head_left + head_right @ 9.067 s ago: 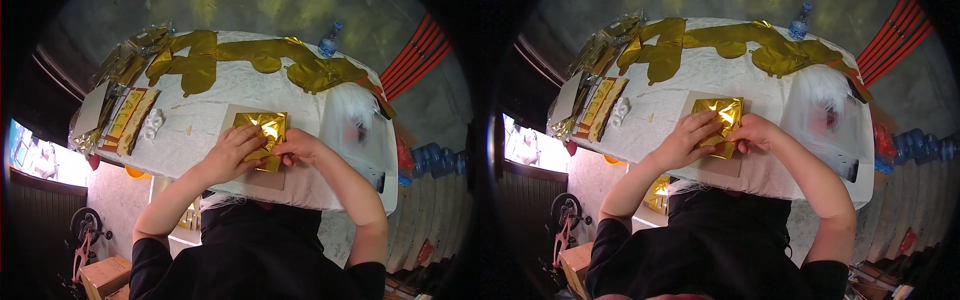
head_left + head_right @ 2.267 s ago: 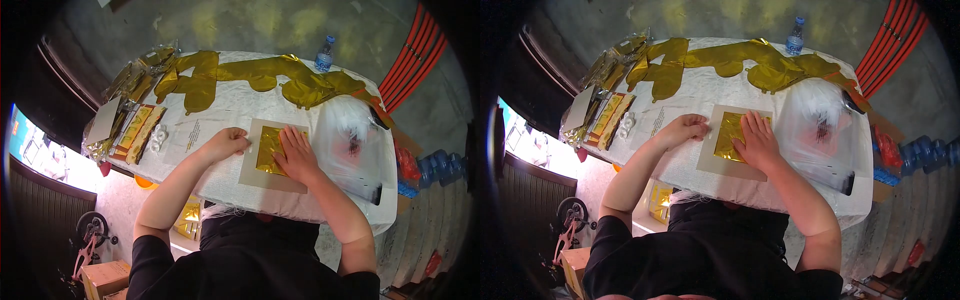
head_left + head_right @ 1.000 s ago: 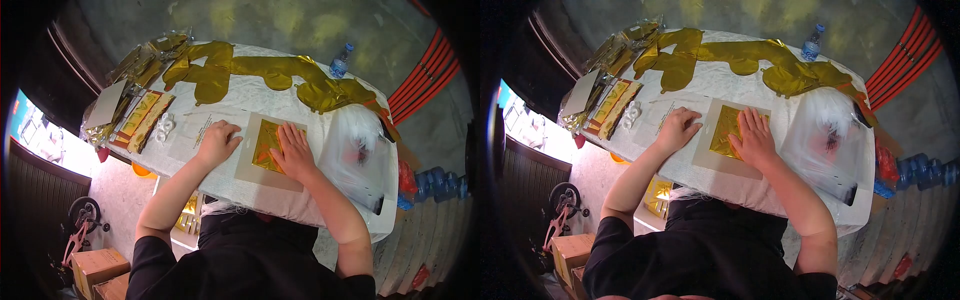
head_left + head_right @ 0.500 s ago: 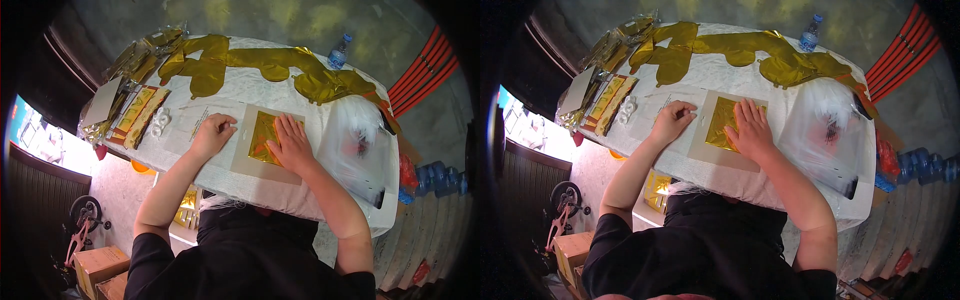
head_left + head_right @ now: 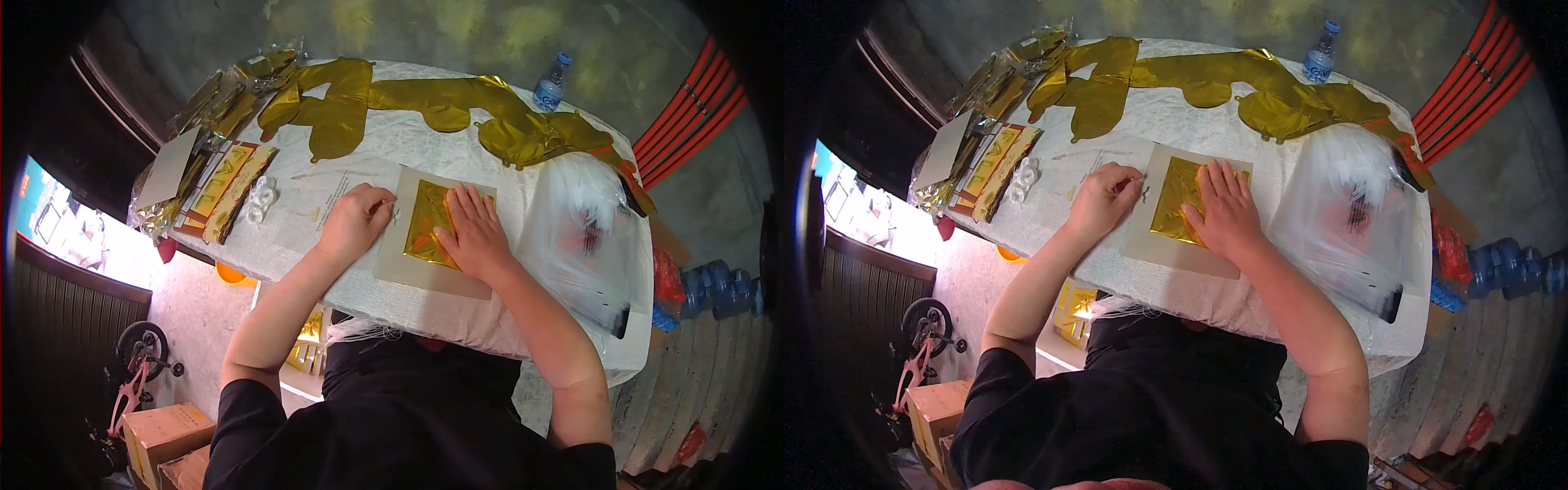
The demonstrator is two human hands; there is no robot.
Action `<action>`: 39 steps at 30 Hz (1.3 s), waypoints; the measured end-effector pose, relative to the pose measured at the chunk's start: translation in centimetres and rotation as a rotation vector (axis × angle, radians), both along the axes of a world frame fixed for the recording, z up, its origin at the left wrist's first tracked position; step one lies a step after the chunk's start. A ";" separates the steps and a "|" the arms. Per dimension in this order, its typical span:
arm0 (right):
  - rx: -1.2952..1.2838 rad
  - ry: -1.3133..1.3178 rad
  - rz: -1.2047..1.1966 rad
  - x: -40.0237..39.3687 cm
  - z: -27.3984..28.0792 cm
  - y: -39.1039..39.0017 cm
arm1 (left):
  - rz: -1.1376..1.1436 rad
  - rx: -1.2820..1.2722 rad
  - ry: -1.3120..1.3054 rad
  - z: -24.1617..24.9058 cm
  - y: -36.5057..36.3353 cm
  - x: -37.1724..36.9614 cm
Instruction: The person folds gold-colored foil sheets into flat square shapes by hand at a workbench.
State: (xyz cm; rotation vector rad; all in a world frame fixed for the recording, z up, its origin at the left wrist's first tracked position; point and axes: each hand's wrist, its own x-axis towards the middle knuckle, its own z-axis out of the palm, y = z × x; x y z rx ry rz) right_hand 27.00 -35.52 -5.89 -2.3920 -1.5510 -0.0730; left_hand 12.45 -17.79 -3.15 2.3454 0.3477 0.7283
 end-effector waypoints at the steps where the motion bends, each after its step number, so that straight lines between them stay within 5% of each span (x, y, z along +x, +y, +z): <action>1: 0.005 0.001 0.000 0.0 0.0 0.0 | 0.001 0.002 0.006 0.0 -0.2 0.1; 6: -0.003 0.013 -0.006 -0.1 0.2 0.0 | 0.024 0.072 0.088 0.9 -0.5 0.6; 8: 0.029 0.018 -0.005 0.0 -0.1 0.0 | 0.092 -0.053 0.306 2.0 -0.8 0.9; 33: 0.010 -0.019 0.053 0.3 -0.2 -0.1 | -0.140 0.349 0.212 -0.9 -2.3 2.4; 39: -0.108 0.217 0.139 2.1 2.1 -1.0 | -0.130 0.350 0.209 -0.8 -2.4 2.3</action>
